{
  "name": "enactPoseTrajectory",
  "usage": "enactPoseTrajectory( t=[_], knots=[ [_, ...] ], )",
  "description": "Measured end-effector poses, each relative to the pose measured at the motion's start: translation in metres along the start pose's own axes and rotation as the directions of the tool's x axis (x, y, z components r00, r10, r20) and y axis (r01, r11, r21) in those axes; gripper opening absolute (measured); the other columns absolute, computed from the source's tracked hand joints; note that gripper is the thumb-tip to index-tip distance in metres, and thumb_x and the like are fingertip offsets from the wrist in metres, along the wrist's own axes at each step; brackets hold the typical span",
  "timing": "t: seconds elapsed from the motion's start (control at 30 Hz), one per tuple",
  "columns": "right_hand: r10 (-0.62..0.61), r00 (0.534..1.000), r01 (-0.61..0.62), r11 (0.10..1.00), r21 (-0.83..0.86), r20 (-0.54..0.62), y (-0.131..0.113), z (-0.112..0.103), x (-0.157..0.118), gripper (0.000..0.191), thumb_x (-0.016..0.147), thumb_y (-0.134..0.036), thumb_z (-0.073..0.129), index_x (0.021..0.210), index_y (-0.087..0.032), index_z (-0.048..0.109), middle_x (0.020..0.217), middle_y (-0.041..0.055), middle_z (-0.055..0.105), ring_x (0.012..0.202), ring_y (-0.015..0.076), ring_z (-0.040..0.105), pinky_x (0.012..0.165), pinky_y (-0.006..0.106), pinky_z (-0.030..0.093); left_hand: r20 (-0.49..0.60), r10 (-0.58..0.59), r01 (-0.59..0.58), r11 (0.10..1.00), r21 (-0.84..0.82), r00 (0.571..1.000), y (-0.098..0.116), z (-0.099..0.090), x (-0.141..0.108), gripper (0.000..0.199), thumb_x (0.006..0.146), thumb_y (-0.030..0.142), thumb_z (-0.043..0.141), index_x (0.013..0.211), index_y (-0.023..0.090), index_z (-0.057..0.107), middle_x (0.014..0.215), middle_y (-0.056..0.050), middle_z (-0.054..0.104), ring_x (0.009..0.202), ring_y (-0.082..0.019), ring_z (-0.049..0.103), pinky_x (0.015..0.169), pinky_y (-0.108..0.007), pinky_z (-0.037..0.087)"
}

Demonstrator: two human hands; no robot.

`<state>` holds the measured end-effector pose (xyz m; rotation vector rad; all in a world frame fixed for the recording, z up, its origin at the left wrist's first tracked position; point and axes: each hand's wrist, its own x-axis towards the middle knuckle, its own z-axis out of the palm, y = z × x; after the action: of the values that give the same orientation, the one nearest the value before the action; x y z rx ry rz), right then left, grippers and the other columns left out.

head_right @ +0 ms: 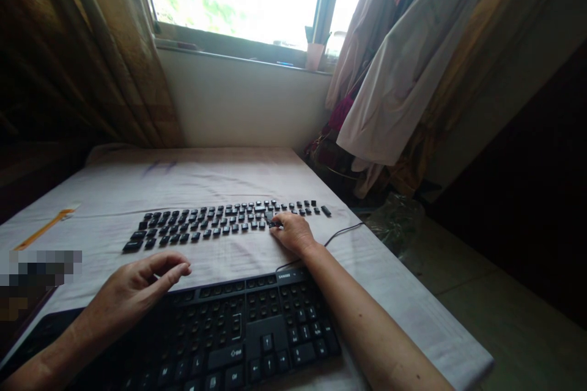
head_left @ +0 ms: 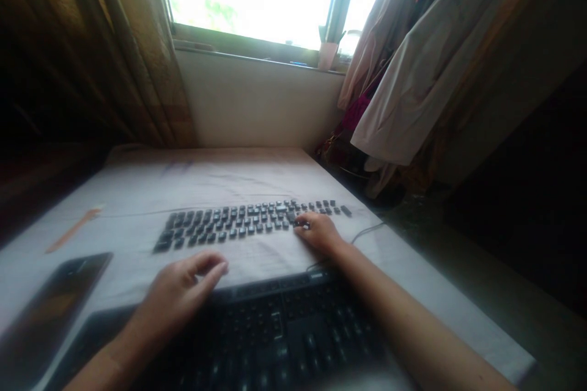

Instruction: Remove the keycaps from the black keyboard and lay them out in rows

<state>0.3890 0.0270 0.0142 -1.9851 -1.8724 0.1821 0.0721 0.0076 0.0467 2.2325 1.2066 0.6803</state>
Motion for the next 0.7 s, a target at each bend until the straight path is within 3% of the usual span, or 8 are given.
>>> enactPoseTrajectory(
  t=[0.5,0.7],
  knots=[
    [0.047,0.999,-0.048,0.999,0.026,0.013,0.0001,-0.0024,-0.0041,0.022,0.084,-0.023,0.067,0.105,-0.025,0.075,0.109,0.0042,0.076,0.101,0.0232,0.07,0.091,0.032,0.05,0.026,-0.004,0.004,1.0,0.015,1.0,0.0003,0.0017,-0.0006,0.031,0.089,0.049,0.051,0.082,0.026,0.07,0.074,0.003,0.073,0.068,-0.018,0.068,0.067,-0.027,0.052],
    [0.146,0.987,-0.151,0.987,0.058,0.071,-0.0042,-0.0039,0.0033,0.011,0.089,-0.026,0.065,0.094,-0.021,0.074,0.101,0.0068,0.076,0.1,0.0246,0.068,0.09,0.035,0.051,0.031,-0.007,0.006,1.0,0.017,0.999,-0.0009,0.0015,-0.0008,0.032,0.089,0.049,0.051,0.083,0.026,0.07,0.074,0.003,0.073,0.068,-0.018,0.068,0.066,-0.026,0.051]
  ],
)
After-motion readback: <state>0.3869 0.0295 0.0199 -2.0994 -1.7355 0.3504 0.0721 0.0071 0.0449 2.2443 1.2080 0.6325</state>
